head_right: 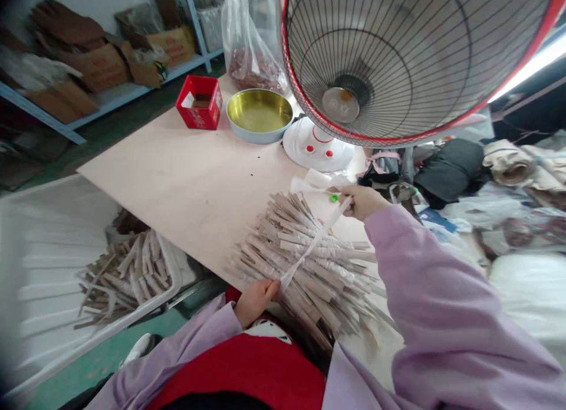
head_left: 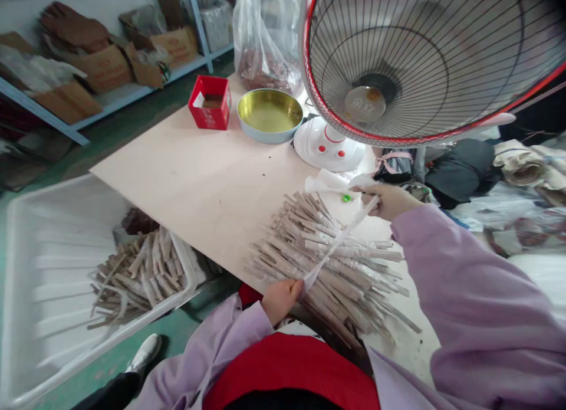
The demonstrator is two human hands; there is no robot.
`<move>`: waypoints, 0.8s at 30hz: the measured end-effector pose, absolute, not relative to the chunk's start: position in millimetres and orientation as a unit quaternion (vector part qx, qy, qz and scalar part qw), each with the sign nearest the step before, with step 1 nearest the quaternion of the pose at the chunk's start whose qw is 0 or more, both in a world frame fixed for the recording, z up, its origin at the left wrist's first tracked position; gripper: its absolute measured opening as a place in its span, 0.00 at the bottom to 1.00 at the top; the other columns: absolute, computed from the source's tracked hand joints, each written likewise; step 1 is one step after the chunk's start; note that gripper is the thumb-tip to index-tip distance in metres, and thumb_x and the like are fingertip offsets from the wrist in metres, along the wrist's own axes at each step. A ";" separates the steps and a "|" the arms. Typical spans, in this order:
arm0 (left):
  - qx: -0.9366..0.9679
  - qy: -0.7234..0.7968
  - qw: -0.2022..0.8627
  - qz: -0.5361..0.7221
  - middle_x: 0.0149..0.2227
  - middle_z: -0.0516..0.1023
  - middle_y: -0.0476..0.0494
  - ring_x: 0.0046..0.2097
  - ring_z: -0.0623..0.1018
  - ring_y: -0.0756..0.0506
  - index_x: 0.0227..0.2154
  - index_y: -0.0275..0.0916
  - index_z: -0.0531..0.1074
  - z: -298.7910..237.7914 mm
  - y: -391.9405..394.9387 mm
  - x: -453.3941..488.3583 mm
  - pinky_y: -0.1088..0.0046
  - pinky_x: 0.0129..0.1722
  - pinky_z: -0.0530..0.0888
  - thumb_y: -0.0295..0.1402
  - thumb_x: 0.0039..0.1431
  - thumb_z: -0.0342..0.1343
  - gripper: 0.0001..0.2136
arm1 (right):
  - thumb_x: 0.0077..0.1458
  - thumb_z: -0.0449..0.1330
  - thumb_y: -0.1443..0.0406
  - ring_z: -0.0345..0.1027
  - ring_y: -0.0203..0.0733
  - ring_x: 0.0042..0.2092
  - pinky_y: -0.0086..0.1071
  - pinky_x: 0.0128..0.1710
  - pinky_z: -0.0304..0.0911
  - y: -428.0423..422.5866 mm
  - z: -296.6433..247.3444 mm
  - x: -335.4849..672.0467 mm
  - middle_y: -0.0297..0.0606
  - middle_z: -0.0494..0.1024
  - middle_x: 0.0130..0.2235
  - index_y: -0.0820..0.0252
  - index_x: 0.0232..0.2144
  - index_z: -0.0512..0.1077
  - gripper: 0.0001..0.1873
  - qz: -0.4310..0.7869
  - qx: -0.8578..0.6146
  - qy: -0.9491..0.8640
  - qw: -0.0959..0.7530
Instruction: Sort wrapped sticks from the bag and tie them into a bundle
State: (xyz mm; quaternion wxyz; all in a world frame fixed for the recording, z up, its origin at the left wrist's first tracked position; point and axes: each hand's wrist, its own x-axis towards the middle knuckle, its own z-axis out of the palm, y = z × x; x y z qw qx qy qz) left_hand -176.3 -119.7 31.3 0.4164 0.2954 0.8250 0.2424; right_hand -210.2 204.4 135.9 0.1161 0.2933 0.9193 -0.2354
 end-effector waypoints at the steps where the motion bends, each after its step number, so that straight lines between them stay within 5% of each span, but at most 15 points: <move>1: 0.297 0.826 0.414 0.243 0.28 0.76 0.44 0.31 0.74 0.47 0.26 0.37 0.72 31.6 -119.6 -175.3 0.75 0.31 0.65 0.41 0.63 0.33 0.24 | 0.56 0.38 0.62 0.60 0.39 0.27 0.33 0.28 0.59 195.9 146.4 -203.1 0.37 0.67 0.24 0.64 0.46 0.68 0.25 -0.313 0.285 0.898 0.120; 5: 0.303 0.831 0.404 0.235 0.29 0.77 0.42 0.33 0.75 0.46 0.27 0.37 0.72 32.4 -118.8 -174.5 0.74 0.31 0.65 0.42 0.63 0.32 0.25 | 0.55 0.39 0.62 0.58 0.37 0.28 0.33 0.34 0.60 161.1 170.9 -184.6 0.35 0.65 0.26 0.63 0.52 0.62 0.26 -0.638 0.268 0.716 0.089; 8: 0.307 0.830 0.402 0.234 0.29 0.77 0.42 0.33 0.75 0.45 0.26 0.37 0.72 30.8 -118.1 -176.0 0.73 0.32 0.65 0.41 0.63 0.32 0.24 | 0.55 0.35 0.54 0.60 0.40 0.30 0.33 0.34 0.60 149.8 168.6 -179.3 0.38 0.67 0.28 0.65 0.50 0.64 0.31 -0.671 0.281 0.681 0.084; 11: 0.309 0.824 0.405 0.249 0.27 0.76 0.43 0.32 0.75 0.46 0.25 0.37 0.71 27.7 -117.8 -178.3 0.72 0.32 0.65 0.41 0.63 0.33 0.23 | 0.53 0.30 0.48 0.57 0.38 0.26 0.31 0.27 0.58 153.4 156.7 -166.0 0.39 0.68 0.28 0.65 0.46 0.67 0.38 -0.629 0.308 0.696 0.157; 15: 0.308 0.820 0.409 0.257 0.25 0.75 0.45 0.31 0.74 0.46 0.23 0.38 0.69 25.8 -117.6 -180.4 0.72 0.32 0.65 0.41 0.62 0.33 0.23 | 0.49 0.49 0.49 0.56 0.33 0.24 0.28 0.23 0.54 162.4 148.1 -128.3 0.39 0.72 0.34 0.63 0.48 0.65 0.30 -0.555 0.310 0.745 0.204; 19: 0.307 0.824 0.392 0.270 0.24 0.74 0.45 0.30 0.73 0.47 0.21 0.38 0.68 25.4 -117.9 -176.9 0.73 0.33 0.64 0.41 0.62 0.33 0.23 | 0.48 0.51 0.49 0.61 0.34 0.27 0.29 0.25 0.57 163.9 155.2 -95.0 0.43 0.73 0.43 0.61 0.55 0.58 0.35 -0.521 0.278 0.787 0.179; 24: 0.290 0.841 0.362 0.279 0.24 0.73 0.46 0.30 0.73 0.47 0.21 0.39 0.67 9.9 -117.4 -166.9 0.73 0.33 0.64 0.41 0.62 0.34 0.21 | 0.51 0.49 0.48 0.65 0.40 0.32 0.31 0.29 0.55 142.5 153.3 -94.0 0.37 0.74 0.30 0.57 0.34 0.72 0.23 -0.246 0.267 0.923 0.126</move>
